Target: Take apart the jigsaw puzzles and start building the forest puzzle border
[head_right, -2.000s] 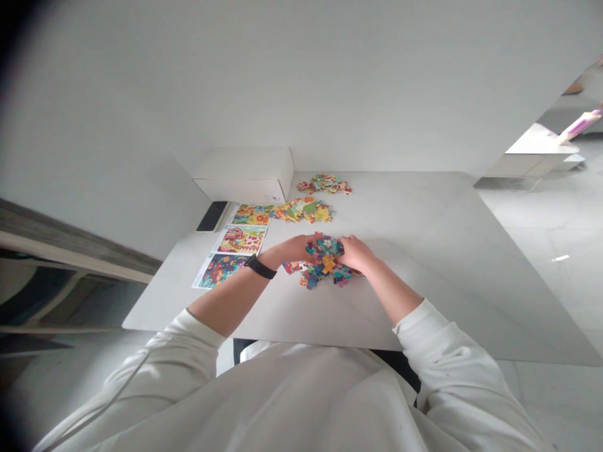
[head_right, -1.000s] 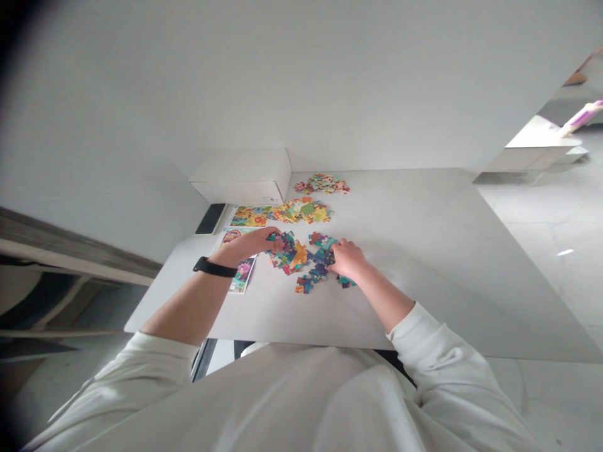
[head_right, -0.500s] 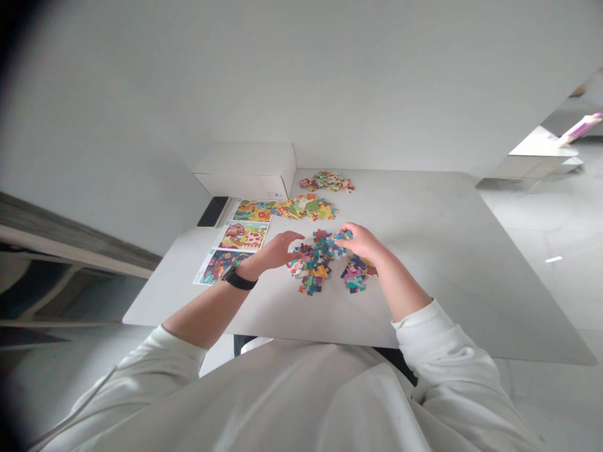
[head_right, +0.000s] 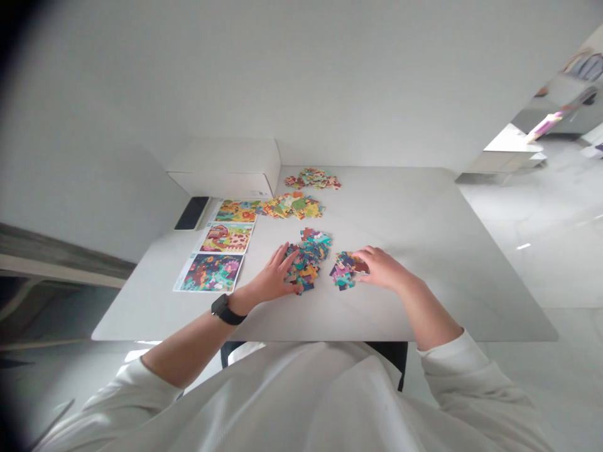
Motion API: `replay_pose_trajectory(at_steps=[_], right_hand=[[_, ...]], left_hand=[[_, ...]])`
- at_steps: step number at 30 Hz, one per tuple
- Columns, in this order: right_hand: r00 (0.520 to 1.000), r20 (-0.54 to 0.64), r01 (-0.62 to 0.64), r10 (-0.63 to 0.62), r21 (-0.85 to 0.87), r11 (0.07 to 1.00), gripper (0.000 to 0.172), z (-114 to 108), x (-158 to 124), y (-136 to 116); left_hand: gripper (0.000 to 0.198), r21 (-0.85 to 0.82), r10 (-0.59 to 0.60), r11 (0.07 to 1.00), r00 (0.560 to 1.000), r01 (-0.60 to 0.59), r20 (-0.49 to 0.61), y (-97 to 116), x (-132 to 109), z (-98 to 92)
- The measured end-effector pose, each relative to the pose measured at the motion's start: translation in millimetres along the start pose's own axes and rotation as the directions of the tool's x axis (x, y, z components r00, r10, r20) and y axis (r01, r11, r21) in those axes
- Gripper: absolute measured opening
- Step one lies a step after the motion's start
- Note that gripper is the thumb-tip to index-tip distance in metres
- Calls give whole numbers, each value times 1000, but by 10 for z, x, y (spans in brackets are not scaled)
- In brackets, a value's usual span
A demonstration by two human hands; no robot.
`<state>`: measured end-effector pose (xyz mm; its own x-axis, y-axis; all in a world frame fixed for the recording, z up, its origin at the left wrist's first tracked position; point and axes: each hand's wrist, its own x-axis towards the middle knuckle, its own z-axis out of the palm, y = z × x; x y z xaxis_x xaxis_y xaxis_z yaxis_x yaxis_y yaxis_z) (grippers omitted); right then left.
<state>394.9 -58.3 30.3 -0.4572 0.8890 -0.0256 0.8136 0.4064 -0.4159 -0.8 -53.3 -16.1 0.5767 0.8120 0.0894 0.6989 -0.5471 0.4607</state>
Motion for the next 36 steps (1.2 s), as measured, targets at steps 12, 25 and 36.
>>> replay_pose_trajectory(at_steps=[12,25,36], right_hand=[[979,-143,-93,144,314,945,29,-125,-7,-52],[974,-216,91,-73,70,993,45,403,838,-69],[968,-220,120,-118,-5,993,64,495,931,-217]], left_hand=[[84,-126,162,977,983,-172,-84,276,614,193],[66,-96,184,978,983,-183,-5,367,1107,-30],[126,71,273,958,959,-279,76,293,204,-17]])
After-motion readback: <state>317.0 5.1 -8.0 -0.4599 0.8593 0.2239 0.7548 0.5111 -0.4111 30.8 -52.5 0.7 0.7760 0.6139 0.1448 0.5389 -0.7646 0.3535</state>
